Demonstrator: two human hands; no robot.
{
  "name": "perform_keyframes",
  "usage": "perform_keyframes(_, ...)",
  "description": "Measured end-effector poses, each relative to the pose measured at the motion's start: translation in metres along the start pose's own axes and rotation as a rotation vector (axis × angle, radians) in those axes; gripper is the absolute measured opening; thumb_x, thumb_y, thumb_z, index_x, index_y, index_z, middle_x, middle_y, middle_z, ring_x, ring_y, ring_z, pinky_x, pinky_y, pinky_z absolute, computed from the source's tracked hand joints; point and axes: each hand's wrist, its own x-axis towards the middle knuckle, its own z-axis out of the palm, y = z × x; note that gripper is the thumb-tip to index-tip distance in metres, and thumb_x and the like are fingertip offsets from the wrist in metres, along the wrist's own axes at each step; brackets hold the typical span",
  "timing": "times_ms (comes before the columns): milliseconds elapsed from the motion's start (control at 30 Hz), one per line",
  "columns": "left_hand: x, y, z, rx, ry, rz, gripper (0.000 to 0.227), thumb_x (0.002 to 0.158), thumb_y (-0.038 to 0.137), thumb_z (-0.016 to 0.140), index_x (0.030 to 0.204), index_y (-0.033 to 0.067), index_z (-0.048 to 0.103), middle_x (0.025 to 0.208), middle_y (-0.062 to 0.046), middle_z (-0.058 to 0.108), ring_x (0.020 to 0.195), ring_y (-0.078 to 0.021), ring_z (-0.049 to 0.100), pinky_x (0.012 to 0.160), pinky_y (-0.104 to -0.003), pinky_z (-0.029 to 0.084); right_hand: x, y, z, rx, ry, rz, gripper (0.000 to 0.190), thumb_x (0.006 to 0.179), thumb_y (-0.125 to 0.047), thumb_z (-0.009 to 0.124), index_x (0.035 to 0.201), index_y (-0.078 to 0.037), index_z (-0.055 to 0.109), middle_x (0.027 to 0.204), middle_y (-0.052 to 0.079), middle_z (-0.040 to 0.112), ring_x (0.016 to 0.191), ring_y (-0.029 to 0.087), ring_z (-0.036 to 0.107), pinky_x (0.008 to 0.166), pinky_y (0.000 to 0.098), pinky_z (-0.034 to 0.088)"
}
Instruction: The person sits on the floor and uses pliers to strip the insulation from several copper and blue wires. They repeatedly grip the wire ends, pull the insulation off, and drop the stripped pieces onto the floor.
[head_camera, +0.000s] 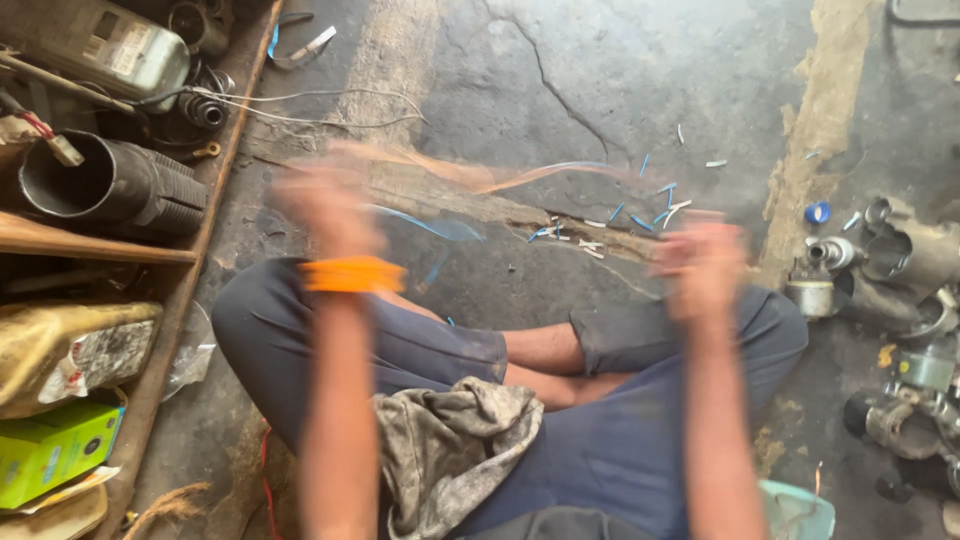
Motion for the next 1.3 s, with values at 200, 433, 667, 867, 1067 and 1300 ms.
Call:
perform_keyframes(200,0.046,0.026,-0.068,-0.014,0.171,0.044,0.029,0.081,0.001,0.082,0.079,0.0146,0.057,0.071,0.009,0.053,0.054,-0.0054,0.048,0.042,-0.026,0.037,0.034,-0.021,-0.067,0.079,0.106,-0.034,0.022,0.123,-0.023,0.058,0.135,-0.009,0.046,0.106,0.007,0.064,0.091,0.024,0.069,0.064,0.0349,0.050)
perform_keyframes(433,0.002,-0.015,-0.015,0.421,-0.284,0.206,0.046,0.077,0.022,0.088,0.064,0.0083,0.046,0.062,0.008,0.039,0.061,-0.0065,0.033,0.050,-0.033,0.027,0.007,-0.014,-0.012,-0.124,-0.248,0.177,0.030,0.110,-0.022,0.051,0.138,-0.012,0.051,0.105,0.007,0.065,0.096,0.023,0.071,0.071,0.0368,0.055)
perform_keyframes(667,-0.052,-0.018,0.029,0.630,-0.611,0.122,0.052,0.088,0.049,0.075,0.070,0.0035,0.057,0.058,-0.003,0.033,0.059,-0.0092,0.034,0.049,-0.036,0.034,-0.035,-0.021,0.064,-0.050,-0.447,0.381,0.037,0.103,-0.026,0.058,0.136,-0.010,0.057,0.097,0.007,0.065,0.084,0.020,0.066,0.062,0.0348,0.051)
perform_keyframes(867,-0.046,-0.044,0.030,0.262,-0.606,-0.193,0.058,0.103,0.044,0.064,0.061,0.0109,0.041,0.054,0.005,0.036,0.046,-0.0053,0.034,0.041,-0.029,0.024,-0.058,-0.012,0.078,-0.222,-0.635,0.483,0.044,0.099,-0.030,0.057,0.139,-0.011,0.054,0.105,0.010,0.068,0.091,0.022,0.070,0.065,0.0355,0.055)
perform_keyframes(1067,-0.045,-0.017,0.028,-0.058,-0.765,-0.441,0.054,0.103,0.039,0.062,0.061,0.0155,0.038,0.051,0.007,0.035,0.039,-0.0039,0.029,0.036,-0.026,0.022,-0.060,-0.031,0.097,-0.289,-0.682,0.463,0.047,0.100,-0.031,0.052,0.143,-0.014,0.050,0.116,0.007,0.071,0.100,0.019,0.070,0.072,0.0347,0.058)
perform_keyframes(1300,-0.054,-0.012,0.032,-0.011,-0.826,-0.409,0.053,0.103,0.041,0.061,0.061,0.0155,0.040,0.052,0.008,0.037,0.040,-0.0036,0.030,0.036,-0.026,0.021,-0.052,-0.021,0.091,-0.080,-0.612,0.233,0.035,0.104,-0.024,0.059,0.133,-0.005,0.054,0.097,0.011,0.065,0.081,0.020,0.068,0.081,0.0388,0.060)
